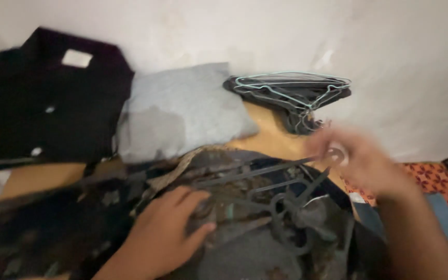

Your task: The person unfolds a dark patterned shirt on a wooden table, buttons the cuffs and front placket, then places the shirt on a hanger and continues buttoning the front. The shirt remains on the hanger on the table at the end.

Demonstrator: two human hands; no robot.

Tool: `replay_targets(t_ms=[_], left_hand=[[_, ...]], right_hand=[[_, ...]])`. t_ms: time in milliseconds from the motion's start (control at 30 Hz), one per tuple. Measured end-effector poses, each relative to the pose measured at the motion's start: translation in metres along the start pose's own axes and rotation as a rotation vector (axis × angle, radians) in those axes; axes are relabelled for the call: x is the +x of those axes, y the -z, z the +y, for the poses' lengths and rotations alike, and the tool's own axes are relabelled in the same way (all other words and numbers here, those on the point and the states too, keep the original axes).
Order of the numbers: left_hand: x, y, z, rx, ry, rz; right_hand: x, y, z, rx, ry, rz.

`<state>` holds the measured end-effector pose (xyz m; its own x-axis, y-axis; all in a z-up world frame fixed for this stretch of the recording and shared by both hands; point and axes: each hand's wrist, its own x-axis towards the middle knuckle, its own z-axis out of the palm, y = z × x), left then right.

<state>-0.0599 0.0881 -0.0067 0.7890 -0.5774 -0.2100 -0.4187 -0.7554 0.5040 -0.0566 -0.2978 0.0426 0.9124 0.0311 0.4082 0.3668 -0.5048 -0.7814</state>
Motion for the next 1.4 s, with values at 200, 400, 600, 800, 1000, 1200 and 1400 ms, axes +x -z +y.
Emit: replay_targets(t_ms=[200,400,600,800,1000,1200,1400], left_hand=[[-0.091,-0.042,-0.091,0.297,0.540,0.333],[-0.114,-0.041,-0.091,0.160,0.511,0.251],[-0.109,0.011,-0.048,0.164,0.552,0.124],[-0.046,0.014,-0.054,0.153,0.396,0.122],[-0.036,0.043,-0.064,0.015,0.406,-0.025],[-0.036,0.039,-0.086,-0.357,0.174,0.131],[-0.048,0.039,-0.083,-0.664,0.060,0.085]], right_hand=[[-0.088,-0.066,0.028,-0.905,0.251,-0.603],[-0.098,-0.072,0.001,-0.548,0.130,-0.402],[-0.084,-0.062,0.050,-1.014,-0.150,-0.357],[-0.080,-0.055,0.030,-0.949,-0.203,-0.493],[-0.099,-0.018,0.000,-0.572,-0.081,-0.498],[-0.116,-0.020,0.023,-0.623,-0.152,-0.534],[-0.125,-0.020,0.027,-0.349,-0.069,-0.192]])
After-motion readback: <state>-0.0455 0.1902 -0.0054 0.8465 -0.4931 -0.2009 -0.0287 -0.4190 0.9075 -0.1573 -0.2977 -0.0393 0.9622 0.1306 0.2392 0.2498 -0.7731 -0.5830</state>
